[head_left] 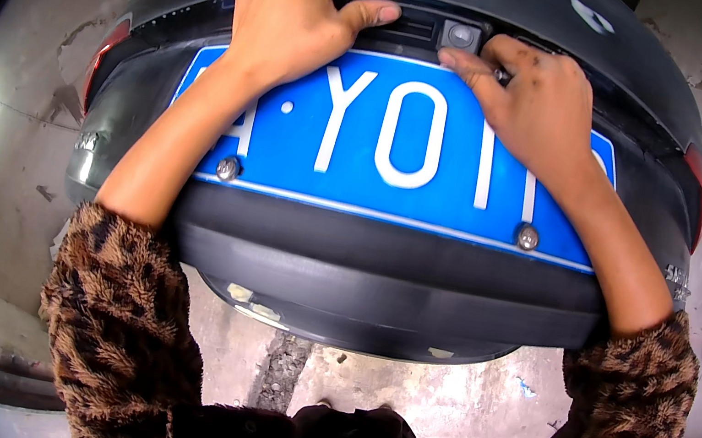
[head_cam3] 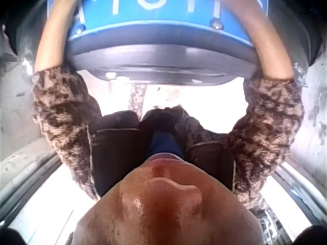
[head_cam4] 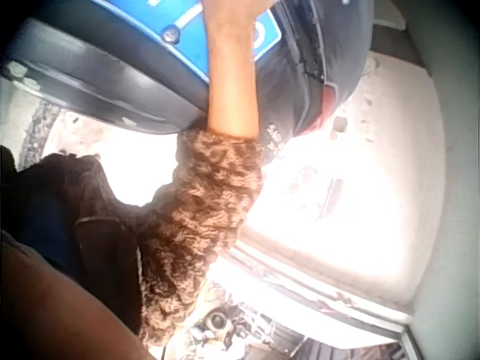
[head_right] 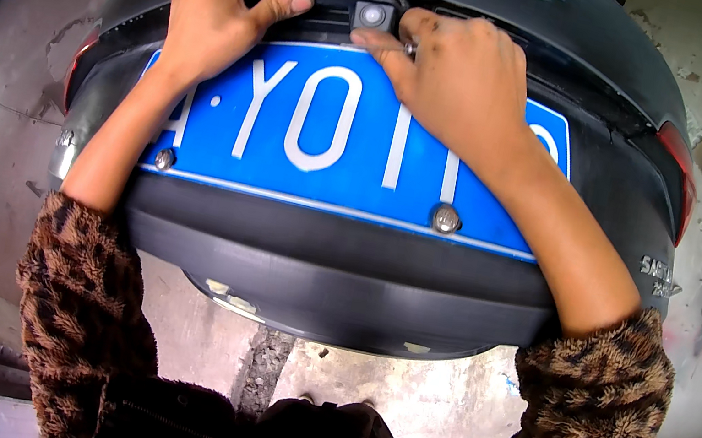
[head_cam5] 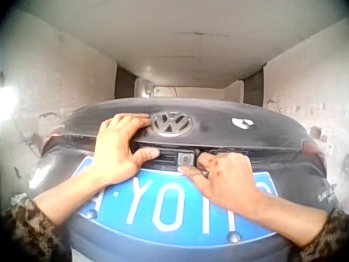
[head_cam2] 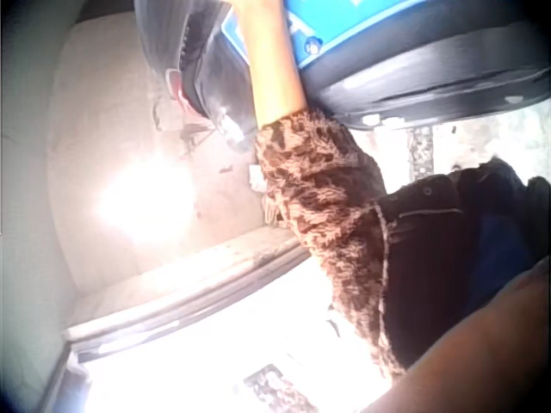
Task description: The person installs a rear camera on a vehicle license plate area by inserting wires, using a screwdriver to secure the housing, and adjusting the component into place.
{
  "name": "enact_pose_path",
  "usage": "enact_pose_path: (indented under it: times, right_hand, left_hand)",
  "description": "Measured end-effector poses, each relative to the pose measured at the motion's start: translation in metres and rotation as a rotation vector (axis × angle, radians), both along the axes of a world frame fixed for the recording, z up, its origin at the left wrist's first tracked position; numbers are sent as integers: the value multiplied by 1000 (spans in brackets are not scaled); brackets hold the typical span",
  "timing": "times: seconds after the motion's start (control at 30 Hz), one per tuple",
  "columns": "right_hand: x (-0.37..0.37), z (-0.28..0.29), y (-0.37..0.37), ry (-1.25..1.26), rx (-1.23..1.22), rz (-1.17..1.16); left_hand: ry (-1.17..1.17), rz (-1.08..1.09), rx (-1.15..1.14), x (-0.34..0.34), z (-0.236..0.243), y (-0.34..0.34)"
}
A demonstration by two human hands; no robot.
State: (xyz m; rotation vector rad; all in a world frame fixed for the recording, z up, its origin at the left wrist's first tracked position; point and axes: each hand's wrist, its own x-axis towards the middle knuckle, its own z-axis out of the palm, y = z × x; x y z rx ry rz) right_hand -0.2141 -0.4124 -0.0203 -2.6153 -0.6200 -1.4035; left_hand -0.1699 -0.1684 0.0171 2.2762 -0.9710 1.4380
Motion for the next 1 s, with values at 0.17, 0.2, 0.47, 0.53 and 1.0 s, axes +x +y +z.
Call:
enact_pose_path:
  times: [0.17, 0.2, 0.47, 0.53, 1.0]
  right_hand:
    - [6, 3, -1, -2, 13, -32]
    - [6, 3, -1, 26, 23, -41]
    - [10, 4, -2, -11, -7, -13]
    - [10, 4, 0, 70, 67, -18]
    - [0, 15, -2, 151, 17, -5]
  left_hand:
    - [12, 18, -1, 16, -1, 1]
    - [-152, 69, 79, 21, 0, 2]
    - [-105, 28, 1, 42, -8, 7]
    - [-68, 8, 8, 42, -6, 5]
    - [28, 60, 141, 21, 3, 8]
